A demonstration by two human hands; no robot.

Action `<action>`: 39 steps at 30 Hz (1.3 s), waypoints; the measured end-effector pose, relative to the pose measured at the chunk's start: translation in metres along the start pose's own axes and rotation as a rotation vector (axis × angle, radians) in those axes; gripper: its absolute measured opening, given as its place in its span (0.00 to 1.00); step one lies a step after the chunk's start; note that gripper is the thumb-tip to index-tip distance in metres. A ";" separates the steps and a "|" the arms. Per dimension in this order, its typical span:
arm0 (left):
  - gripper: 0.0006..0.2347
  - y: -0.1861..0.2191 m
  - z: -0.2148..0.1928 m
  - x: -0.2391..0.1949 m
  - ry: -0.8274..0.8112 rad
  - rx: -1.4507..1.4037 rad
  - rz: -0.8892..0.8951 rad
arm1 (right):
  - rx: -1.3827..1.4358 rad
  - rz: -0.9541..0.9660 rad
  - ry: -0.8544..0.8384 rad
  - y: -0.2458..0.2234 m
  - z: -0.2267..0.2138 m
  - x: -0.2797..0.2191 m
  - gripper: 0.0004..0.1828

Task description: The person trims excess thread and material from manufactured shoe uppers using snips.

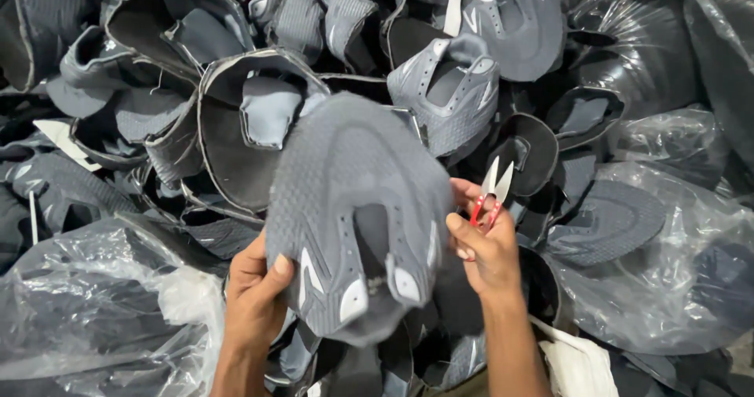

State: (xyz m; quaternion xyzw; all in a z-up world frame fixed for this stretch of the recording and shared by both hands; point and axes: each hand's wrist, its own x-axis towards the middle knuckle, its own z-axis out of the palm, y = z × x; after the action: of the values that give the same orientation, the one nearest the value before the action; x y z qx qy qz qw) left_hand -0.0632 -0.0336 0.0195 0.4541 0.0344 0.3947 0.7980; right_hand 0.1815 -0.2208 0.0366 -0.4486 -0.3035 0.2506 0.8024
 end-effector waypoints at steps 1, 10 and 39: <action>0.20 0.003 0.003 -0.002 -0.060 -0.026 -0.015 | -0.004 -0.013 0.006 -0.002 -0.004 -0.001 0.32; 0.28 -0.009 -0.009 -0.025 -0.001 0.159 -0.284 | -0.214 -0.089 0.105 -0.043 0.026 0.000 0.24; 0.22 -0.008 -0.002 -0.031 -0.165 0.228 -0.287 | -0.838 -0.479 0.053 -0.053 0.023 -0.012 0.18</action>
State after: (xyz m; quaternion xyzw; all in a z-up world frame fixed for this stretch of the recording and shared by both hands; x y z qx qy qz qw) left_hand -0.0800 -0.0551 0.0026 0.5627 0.0774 0.2320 0.7897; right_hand 0.1637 -0.2412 0.0893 -0.6571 -0.4525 -0.0965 0.5951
